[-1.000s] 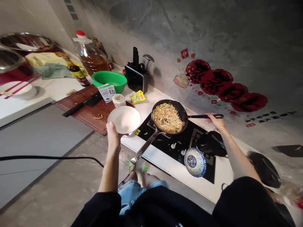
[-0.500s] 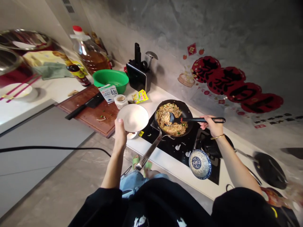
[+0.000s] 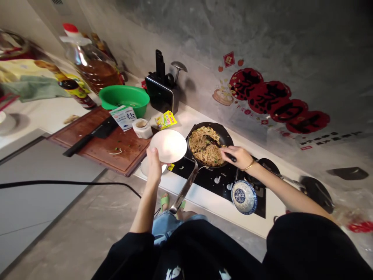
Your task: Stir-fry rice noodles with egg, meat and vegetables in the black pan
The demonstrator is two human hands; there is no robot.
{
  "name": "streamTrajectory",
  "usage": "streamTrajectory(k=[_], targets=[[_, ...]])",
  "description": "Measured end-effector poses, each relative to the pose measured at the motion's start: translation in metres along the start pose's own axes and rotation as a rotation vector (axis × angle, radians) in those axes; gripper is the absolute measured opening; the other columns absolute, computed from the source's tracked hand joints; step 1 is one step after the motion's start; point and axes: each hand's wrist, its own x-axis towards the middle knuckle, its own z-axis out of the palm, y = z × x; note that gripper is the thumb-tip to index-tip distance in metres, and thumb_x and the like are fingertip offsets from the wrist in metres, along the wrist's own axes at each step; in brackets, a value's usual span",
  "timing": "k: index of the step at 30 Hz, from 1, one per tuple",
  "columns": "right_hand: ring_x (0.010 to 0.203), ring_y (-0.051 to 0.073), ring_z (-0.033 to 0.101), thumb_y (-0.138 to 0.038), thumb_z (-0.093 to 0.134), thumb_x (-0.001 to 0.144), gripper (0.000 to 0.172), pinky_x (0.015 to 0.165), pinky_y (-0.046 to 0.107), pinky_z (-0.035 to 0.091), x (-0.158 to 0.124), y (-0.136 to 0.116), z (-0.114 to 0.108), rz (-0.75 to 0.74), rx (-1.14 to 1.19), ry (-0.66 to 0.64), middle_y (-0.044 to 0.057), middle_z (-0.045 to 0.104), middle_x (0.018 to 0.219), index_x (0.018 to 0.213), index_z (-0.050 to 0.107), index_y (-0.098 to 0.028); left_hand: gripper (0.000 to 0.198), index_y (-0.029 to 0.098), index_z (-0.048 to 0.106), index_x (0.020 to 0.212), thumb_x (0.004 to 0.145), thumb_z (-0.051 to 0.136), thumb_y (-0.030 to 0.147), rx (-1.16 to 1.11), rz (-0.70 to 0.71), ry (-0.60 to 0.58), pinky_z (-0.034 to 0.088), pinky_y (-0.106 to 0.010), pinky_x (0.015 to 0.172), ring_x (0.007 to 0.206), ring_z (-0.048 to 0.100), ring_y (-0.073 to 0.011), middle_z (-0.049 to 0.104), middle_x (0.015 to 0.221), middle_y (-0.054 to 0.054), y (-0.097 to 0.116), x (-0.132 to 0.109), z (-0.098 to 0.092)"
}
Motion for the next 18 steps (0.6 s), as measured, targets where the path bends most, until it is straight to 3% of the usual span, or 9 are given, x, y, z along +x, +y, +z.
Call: streamTrajectory(k=[5, 10, 13, 16, 18], targets=[[0.074, 0.017, 0.065, -0.030, 0.053, 0.084, 0.022, 0.074, 0.027, 0.050, 0.011, 0.052, -0.010, 0.010, -0.012, 0.105, 0.005, 0.070, 0.083, 0.094, 0.070, -0.022, 0.064, 0.023, 0.036, 0.133, 0.082, 0.040, 0.063, 0.015, -0.054, -0.013, 0.051, -0.021, 0.047, 0.103, 0.059, -0.0265, 0.044, 0.134, -0.015, -0.001, 0.000, 0.002], [0.076, 0.016, 0.066, -0.030, 0.053, 0.084, 0.024, 0.075, 0.028, 0.052, -0.004, 0.057, -0.008, -0.067, 0.189, -0.033, 0.004, 0.071, 0.089, 0.100, 0.069, -0.022, 0.065, 0.022, 0.035, 0.134, 0.082, 0.039, 0.062, 0.031, -0.087, -0.036, 0.050, -0.020, 0.046, 0.097, 0.061, -0.0248, 0.048, 0.129, -0.015, -0.006, 0.003, 0.006], [0.071, 0.015, 0.067, -0.034, 0.058, 0.082, 0.023, 0.072, 0.027, 0.054, -0.034, 0.067, -0.028, 0.151, 0.331, 0.073, 0.004, 0.072, 0.084, 0.098, 0.070, -0.022, 0.065, 0.021, 0.037, 0.132, 0.082, 0.039, 0.062, 0.039, -0.095, -0.037, 0.050, -0.020, 0.046, 0.093, 0.062, -0.0239, 0.049, 0.127, -0.016, -0.005, 0.005, 0.006], [0.055, 0.014, 0.064, -0.039, 0.060, 0.079, 0.026, 0.060, 0.026, 0.055, -0.058, 0.101, -0.043, 0.503, 0.448, 0.234, 0.001, 0.069, 0.063, 0.092, 0.071, -0.019, 0.064, 0.019, 0.038, 0.131, 0.082, 0.040, 0.061, 0.050, -0.098, -0.029, 0.051, -0.022, 0.048, 0.093, 0.062, -0.0238, 0.048, 0.128, -0.016, -0.001, 0.007, 0.006], [0.049, 0.014, 0.063, -0.042, 0.064, 0.076, 0.030, 0.054, 0.026, 0.055, -0.069, 0.129, -0.040, 0.692, 0.591, 0.282, 0.002, 0.066, 0.055, 0.088, 0.071, -0.016, 0.063, 0.019, 0.037, 0.131, 0.083, 0.039, 0.061, 0.052, -0.101, -0.017, 0.053, -0.023, 0.049, 0.094, 0.062, -0.0235, 0.047, 0.129, -0.016, 0.002, 0.007, 0.004]])
